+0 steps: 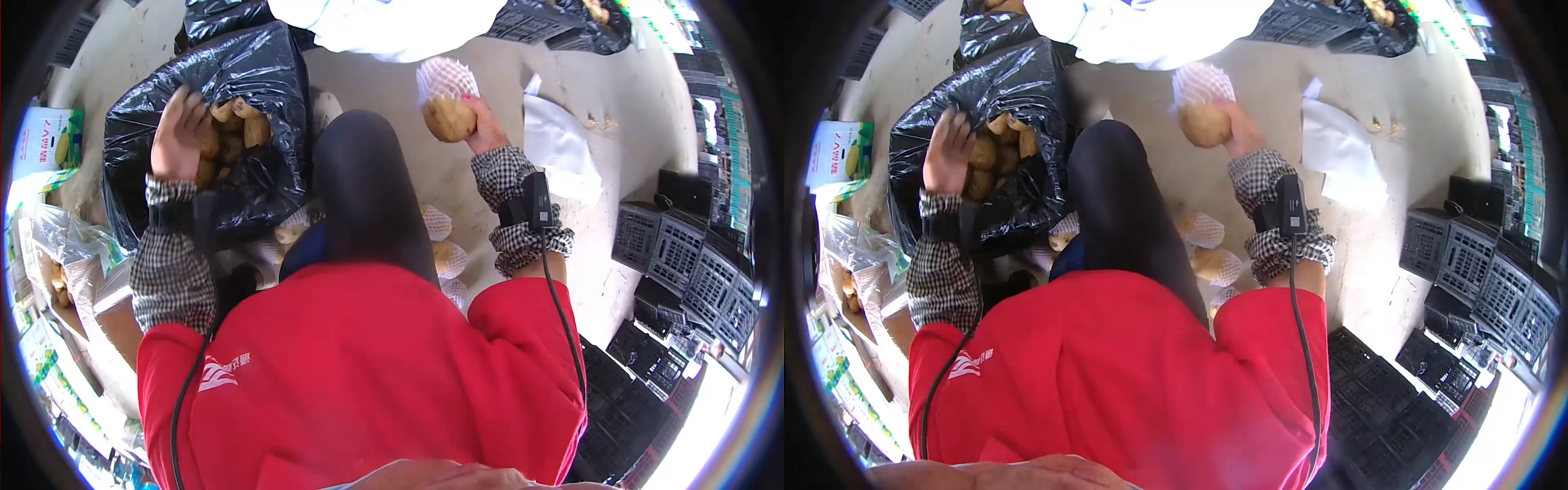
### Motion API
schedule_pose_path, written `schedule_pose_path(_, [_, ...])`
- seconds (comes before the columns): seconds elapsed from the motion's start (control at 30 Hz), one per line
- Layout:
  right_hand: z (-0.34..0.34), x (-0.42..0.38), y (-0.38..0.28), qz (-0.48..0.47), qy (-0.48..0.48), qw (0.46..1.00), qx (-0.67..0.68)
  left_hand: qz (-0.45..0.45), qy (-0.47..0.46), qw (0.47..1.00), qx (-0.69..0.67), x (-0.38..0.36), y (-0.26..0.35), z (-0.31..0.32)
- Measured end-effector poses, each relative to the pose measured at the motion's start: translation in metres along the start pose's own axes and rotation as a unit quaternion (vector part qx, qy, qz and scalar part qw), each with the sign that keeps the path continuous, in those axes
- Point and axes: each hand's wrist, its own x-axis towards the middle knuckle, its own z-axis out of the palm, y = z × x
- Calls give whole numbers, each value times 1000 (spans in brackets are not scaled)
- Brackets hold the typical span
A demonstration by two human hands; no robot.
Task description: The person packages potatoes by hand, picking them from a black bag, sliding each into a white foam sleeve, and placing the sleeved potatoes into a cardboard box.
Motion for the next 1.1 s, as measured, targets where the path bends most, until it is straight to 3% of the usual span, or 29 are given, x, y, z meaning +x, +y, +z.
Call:
schedule_pose_path(0.07, [-30, 2, 27, 79, 42, 996, -15, -57, 56, 997, 2, 3, -24, -67])
schedule_pose_path(0.17, [-45, 11, 71, 116, 42, 990, -64, -80, 127, 989, 1, -15, -46, -115])
schedule_pose_path(0.23, [-50, 19, 93, 130, -25, 987, -88, -97, 164, 981, 25, -22, -53, -128])
schedule_pose_path(0.3, [-66, 27, 128, 165, 6, 973, -161, -116, 195, 973, 50, -25, -59, -130])
schedule_pose_path(0.43, [-94, 40, 199, 136, -15, 936, -323, -141, 208, 963, 100, -25, -65, -122])
schedule_pose_path(0.5, [-96, 38, 214, 136, -35, 891, -432, -149, 144, 969, 135, -20, -75, -133])
schedule_pose_path(0.53, [-93, 37, 216, 139, -51, 864, -482, -160, 126, 952, 226, -14, -80, -135])
schedule_pose_path(0.63, [-87, 30, 212, 137, -114, 786, -592, -205, 81, 876, 428, 11, -88, -121])
schedule_pose_path(0.73, [-68, 26, 190, 101, -181, 749, -630, -287, -65, 770, 565, 40, -79, -95])
schedule_pose_path(0.77, [-60, 26, 179, 81, -197, 747, -629, -148, -133, 745, 637, 54, -89, -111])
schedule_pose_path(0.83, [-35, 33, 147, 23, -193, 763, -616, 148, -257, 629, 719, 84, -128, -150])
schedule_pose_path(0.9, [-5, 43, 107, -52, -133, 777, -613, -4, -166, 833, 529, 109, -143, -137])
schedule_pose_path(0.97, [27, 59, 54, -133, -55, 773, -618, -16, -175, 831, 528, 135, -168, -123])
schedule_pose_path(1.03, [72, 74, -1, -210, 2, 776, -594, 129, -239, 625, 732, 162, -210, -138])
schedule_pose_path(1.07, [92, 78, -26, -240, 24, 783, -573, 168, -211, 554, 788, 168, -223, -134])
schedule_pose_path(1.1, [111, 86, -46, -305, 34, 753, -582, 202, -178, 478, 836, 173, -236, -130])
